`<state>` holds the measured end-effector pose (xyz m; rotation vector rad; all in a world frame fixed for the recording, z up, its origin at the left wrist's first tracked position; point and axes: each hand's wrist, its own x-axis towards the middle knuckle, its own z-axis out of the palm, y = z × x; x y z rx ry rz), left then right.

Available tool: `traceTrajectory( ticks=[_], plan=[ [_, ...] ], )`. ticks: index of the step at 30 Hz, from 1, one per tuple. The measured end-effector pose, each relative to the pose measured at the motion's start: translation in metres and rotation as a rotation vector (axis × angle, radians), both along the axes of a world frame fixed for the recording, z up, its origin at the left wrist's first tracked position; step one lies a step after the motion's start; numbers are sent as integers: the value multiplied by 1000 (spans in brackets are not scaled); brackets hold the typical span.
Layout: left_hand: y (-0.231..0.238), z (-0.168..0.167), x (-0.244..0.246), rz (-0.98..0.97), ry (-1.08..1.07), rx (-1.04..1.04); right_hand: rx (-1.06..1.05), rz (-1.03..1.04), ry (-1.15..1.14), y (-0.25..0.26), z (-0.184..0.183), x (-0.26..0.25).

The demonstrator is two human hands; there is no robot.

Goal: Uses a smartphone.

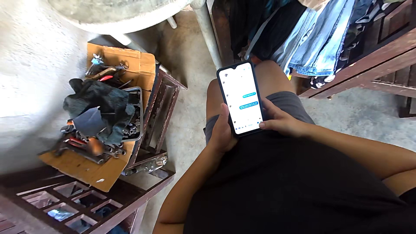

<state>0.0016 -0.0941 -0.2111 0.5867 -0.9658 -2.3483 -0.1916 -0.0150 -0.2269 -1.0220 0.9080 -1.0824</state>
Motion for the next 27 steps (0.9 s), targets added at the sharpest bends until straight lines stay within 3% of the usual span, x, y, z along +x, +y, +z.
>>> traceTrajectory(
  ticks=[27],
  plan=[
    [0,-2,0,-2,20,10,5,-7,12,0,0,0]
  ],
)
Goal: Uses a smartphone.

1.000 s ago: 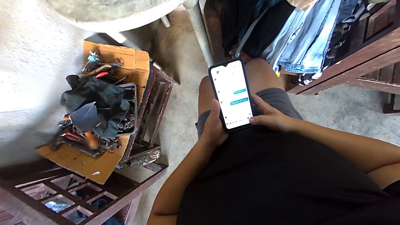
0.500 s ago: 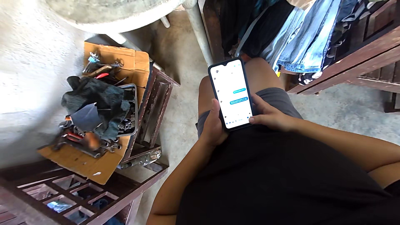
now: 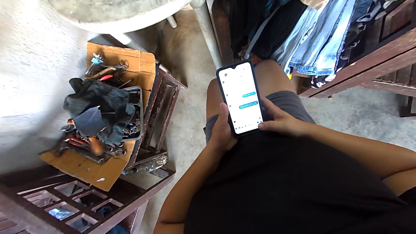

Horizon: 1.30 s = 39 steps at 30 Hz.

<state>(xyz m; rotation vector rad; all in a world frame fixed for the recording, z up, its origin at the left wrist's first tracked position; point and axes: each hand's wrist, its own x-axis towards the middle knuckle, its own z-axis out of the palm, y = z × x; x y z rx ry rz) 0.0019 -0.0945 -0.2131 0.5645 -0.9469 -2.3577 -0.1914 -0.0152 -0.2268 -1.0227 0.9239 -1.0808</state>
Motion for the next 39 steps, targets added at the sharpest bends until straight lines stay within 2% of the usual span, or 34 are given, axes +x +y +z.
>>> traceTrajectory(
  ticks=[39],
  plan=[
    [2,-1,1,10,-7,25,-2,11,32,1,1,1]
  ],
)
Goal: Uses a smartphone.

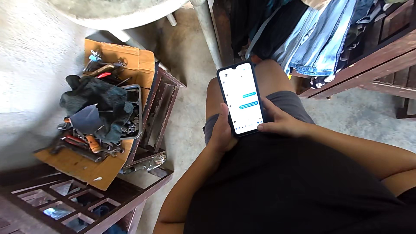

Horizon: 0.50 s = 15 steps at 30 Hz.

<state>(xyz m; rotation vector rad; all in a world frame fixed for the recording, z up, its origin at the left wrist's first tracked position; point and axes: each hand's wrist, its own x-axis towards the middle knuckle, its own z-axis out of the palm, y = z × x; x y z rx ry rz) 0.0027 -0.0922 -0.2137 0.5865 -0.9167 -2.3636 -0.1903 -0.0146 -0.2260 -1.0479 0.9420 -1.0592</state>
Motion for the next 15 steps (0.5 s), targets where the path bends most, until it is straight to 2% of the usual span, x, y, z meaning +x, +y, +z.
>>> traceTrajectory(
  ticks=[15],
  plan=[
    [-1,1,0,-6,13,-7,-6,5,11,-1,1,-1]
  ],
)
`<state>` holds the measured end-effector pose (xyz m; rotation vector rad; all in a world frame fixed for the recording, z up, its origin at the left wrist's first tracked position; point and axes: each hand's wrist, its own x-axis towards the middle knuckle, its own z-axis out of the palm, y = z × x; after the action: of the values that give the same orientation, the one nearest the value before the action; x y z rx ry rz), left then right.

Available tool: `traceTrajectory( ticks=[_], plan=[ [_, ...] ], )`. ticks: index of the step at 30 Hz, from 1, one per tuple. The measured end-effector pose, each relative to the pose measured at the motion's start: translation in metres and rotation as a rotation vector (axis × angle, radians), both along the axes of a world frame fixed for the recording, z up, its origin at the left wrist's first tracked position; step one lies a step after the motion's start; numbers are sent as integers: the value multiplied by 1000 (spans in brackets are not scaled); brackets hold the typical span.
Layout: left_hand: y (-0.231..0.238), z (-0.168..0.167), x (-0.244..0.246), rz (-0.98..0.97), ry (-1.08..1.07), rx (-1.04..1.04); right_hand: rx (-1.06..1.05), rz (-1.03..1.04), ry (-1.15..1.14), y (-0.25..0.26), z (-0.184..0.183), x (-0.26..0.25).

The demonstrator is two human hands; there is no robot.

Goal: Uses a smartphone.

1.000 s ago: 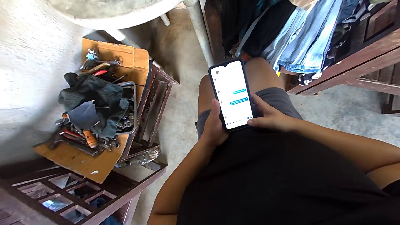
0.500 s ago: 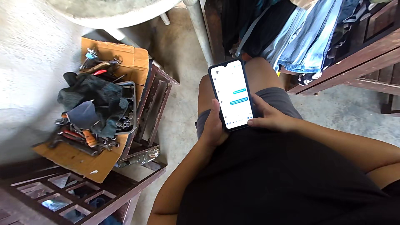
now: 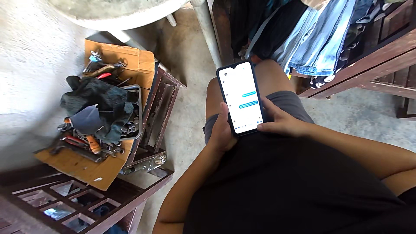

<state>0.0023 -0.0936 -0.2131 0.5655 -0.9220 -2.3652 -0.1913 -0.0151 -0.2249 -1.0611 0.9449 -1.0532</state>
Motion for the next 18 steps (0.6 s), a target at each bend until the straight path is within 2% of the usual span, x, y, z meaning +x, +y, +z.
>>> traceTrajectory(
  ticks=[18],
  plan=[
    [-2,4,-1,-3,-50,-32,-25,12,30,0,2,-1]
  ],
)
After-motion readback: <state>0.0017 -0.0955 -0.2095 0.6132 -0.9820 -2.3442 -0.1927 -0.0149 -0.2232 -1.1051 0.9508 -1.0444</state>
